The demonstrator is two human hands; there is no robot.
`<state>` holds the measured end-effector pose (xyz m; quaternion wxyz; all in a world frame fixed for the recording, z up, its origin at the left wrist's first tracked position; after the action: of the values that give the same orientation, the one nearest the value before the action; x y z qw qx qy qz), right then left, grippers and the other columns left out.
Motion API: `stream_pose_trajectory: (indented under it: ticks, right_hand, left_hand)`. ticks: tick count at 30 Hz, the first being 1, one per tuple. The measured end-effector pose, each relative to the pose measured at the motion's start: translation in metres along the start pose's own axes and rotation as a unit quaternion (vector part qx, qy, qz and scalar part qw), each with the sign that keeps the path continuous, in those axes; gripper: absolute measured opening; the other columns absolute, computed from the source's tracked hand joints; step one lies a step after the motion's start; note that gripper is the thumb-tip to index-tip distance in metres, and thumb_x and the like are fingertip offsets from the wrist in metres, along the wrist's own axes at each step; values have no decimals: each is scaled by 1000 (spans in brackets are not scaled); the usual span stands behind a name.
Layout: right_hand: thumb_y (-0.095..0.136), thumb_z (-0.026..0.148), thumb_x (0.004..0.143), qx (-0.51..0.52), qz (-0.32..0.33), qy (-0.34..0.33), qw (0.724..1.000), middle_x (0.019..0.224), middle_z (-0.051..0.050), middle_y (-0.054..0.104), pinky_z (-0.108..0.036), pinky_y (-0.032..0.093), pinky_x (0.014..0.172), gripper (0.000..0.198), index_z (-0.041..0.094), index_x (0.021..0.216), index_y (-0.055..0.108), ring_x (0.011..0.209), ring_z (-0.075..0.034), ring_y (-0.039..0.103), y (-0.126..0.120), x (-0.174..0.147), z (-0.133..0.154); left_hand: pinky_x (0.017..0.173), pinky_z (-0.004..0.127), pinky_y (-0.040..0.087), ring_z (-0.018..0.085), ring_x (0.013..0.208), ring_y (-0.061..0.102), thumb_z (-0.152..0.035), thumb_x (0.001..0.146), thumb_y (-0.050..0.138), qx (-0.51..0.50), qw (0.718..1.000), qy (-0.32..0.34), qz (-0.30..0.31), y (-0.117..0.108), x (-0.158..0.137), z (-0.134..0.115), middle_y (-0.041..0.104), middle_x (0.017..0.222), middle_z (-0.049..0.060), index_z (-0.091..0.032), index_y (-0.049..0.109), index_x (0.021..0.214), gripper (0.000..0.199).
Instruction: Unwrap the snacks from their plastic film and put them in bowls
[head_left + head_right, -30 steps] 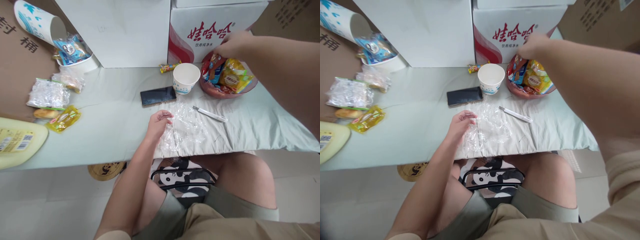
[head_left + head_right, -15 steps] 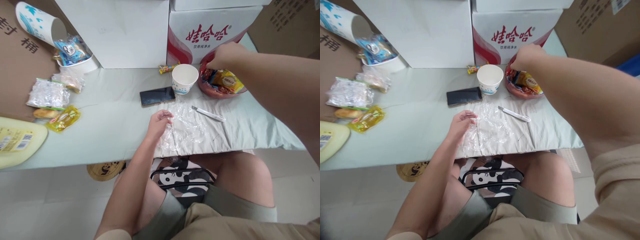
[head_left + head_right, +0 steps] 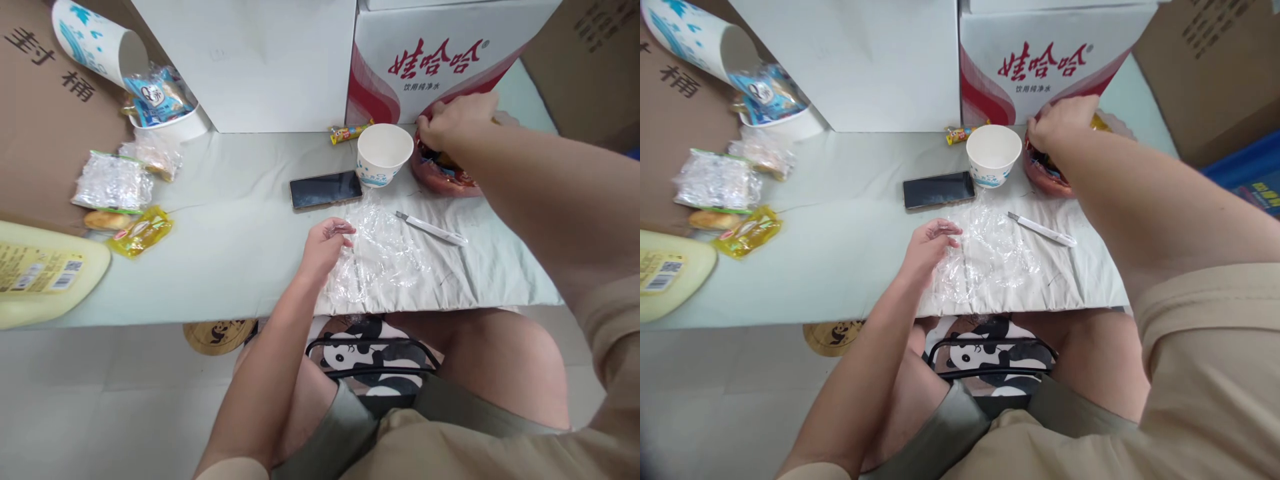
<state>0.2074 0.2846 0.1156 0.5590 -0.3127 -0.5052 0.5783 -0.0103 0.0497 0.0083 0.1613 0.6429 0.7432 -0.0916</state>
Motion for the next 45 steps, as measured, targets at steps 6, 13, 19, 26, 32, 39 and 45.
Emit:
stream_pose_trajectory:
  ticks: [6,13,19,26,32,39,45]
  right_hand:
    - [33,37,108,-82,-69,81,991,147,-34,51,-58,34,110,52,-4,124,60,144,-42,46,-48,-24,11]
    - [52,15,87,84,-62,-222,969,95,-8,74,-38,57,82,17,22,97,64,88,-23,70,-32,-168,63]
    - [49,19,84,101,142,-258,950,158,-17,52,-55,45,118,64,15,149,50,148,-32,48,61,-262,68]
    - [60,27,78,-11,182,-163,970,166,-17,41,-61,38,122,80,18,157,46,154,-40,39,56,-278,45]
    - [62,37,83,-32,163,-140,976,164,-18,43,-63,49,107,76,23,155,43,145,-45,47,44,-291,31]
    - [66,58,87,-17,114,-85,990,152,-20,52,-71,50,96,62,24,139,61,131,-52,51,27,-287,30]
    - [37,27,105,174,72,-214,959,133,-11,71,-45,52,111,39,22,127,68,126,-25,65,16,-277,58]
  left_hand:
    - [65,25,46,13,69,64,-7,67,50,-4,1000,-1,6,-2,2,5,74,92,3,-19,67,85,27]
    - [45,20,27,14,73,72,-13,75,61,-24,997,-60,38,4,-3,4,76,103,5,-20,64,94,20]
    - [45,18,30,16,74,75,-35,89,67,36,999,-21,23,-7,-1,-4,77,103,7,-20,62,91,15]
    - [41,20,35,11,43,58,-23,86,65,176,980,9,-96,-55,8,-16,62,56,-2,-20,62,80,7]
    - [49,21,41,8,48,53,-23,90,61,162,957,62,-231,-89,8,-37,59,60,-6,-21,59,86,4]
    - [87,35,53,18,87,65,-23,92,57,399,847,322,-140,-15,-38,-54,71,88,3,-22,65,89,8]
    - [123,54,37,31,145,52,-26,94,60,498,792,309,169,51,-37,-3,69,141,11,-21,72,119,28]
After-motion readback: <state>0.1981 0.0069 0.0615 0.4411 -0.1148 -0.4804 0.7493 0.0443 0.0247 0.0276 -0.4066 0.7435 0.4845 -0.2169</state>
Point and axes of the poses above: each hand's wrist, its own x-axis towards the middle knuckle, its own y-axis out of the palm, z = x × y, the point moved 9 cm from there along x, towards the middle knuckle
